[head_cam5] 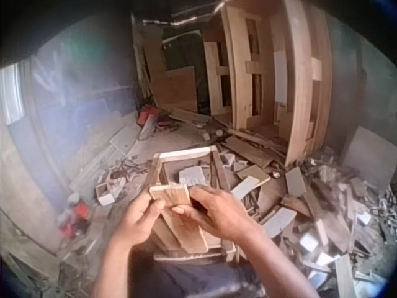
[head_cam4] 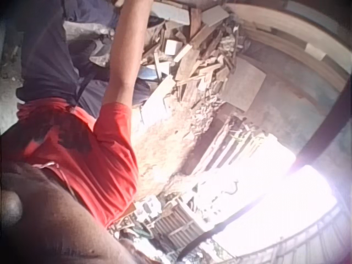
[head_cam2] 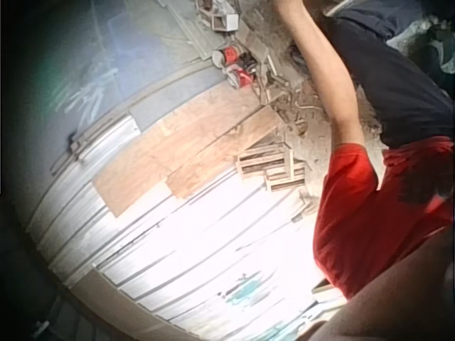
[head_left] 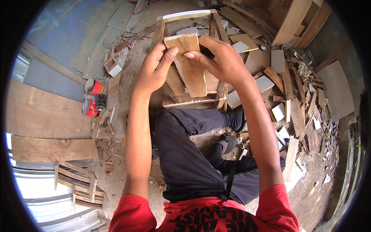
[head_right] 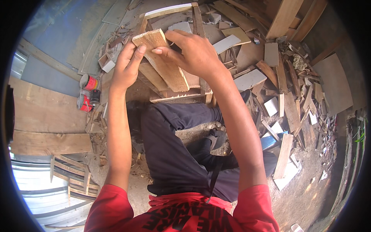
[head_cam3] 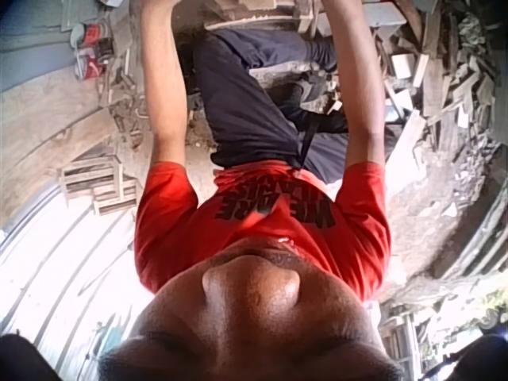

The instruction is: The person sits on the floor among wood debris, picks up a small wooden frame, and places a flat wooden piece onto it. They then use a hand saw to cut the wooden piece while holding it in place with the other hand.

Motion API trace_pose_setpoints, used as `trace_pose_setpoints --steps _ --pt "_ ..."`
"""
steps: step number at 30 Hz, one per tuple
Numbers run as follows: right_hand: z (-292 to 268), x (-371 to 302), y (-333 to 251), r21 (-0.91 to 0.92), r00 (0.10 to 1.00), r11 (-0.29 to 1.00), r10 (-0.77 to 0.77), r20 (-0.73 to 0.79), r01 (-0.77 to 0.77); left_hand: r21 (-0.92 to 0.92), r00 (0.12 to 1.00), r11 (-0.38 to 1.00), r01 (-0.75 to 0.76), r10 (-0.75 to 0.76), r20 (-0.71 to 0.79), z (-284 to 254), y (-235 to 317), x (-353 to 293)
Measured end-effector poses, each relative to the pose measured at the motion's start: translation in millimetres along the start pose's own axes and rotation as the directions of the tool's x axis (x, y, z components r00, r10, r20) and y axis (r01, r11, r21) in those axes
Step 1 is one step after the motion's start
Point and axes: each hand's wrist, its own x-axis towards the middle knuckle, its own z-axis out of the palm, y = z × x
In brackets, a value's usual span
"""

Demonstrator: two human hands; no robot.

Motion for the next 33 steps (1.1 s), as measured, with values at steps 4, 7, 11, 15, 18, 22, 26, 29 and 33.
trace_pose_setpoints --steps 4,7,11,15,18,22,26,29,33 --pt "-1 1 -2 -0.017 1.000 1.000 0.011 0.012 -0.011 -0.147 0.999 0.989 0.015 -0.008 0.046 1 1 1" --pt "0 0 -2 0.004 1.000 1.000 0.012 -0.007 -0.012 -0.126 0.999 0.992 0.012 -0.006 0.049 -1 3 0" --pt "-8 -1 -9 0.030 0.993 0.996 0.087 0.076 -0.090 -0.092 1.000 0.996 -0.003 0.004 0.010 3 5 -2" --pt "-14 1 -17 0.009 0.984 0.991 0.133 0.120 -0.135 0.024 0.999 0.999 -0.034 0.034 0.003 0 5 -5" --pt "-9 0 -11 0.011 0.994 0.996 0.093 0.054 -0.094 0.075 0.993 0.992 -0.106 0.109 -0.036 1 2 -8" --pt "-5 -2 0 -0.015 0.999 0.999 0.029 0.018 -0.028 0.154 0.994 0.984 -0.094 0.101 -0.039 3 7 -8" --pt "-4 -2 -1 -0.027 0.998 0.998 0.059 0.033 -0.058 0.119 0.995 0.990 -0.081 0.086 -0.041 6 7 -4" --pt "-2 -2 -2 -0.009 0.999 0.999 0.048 0.018 -0.048 0.124 0.993 0.989 -0.077 0.088 -0.083 8 2 -5" --pt "-3 -1 -4 -0.001 1.000 1.000 0.025 0.015 -0.025 0.136 0.983 0.987 -0.088 0.108 -0.151 13 -4 -7"
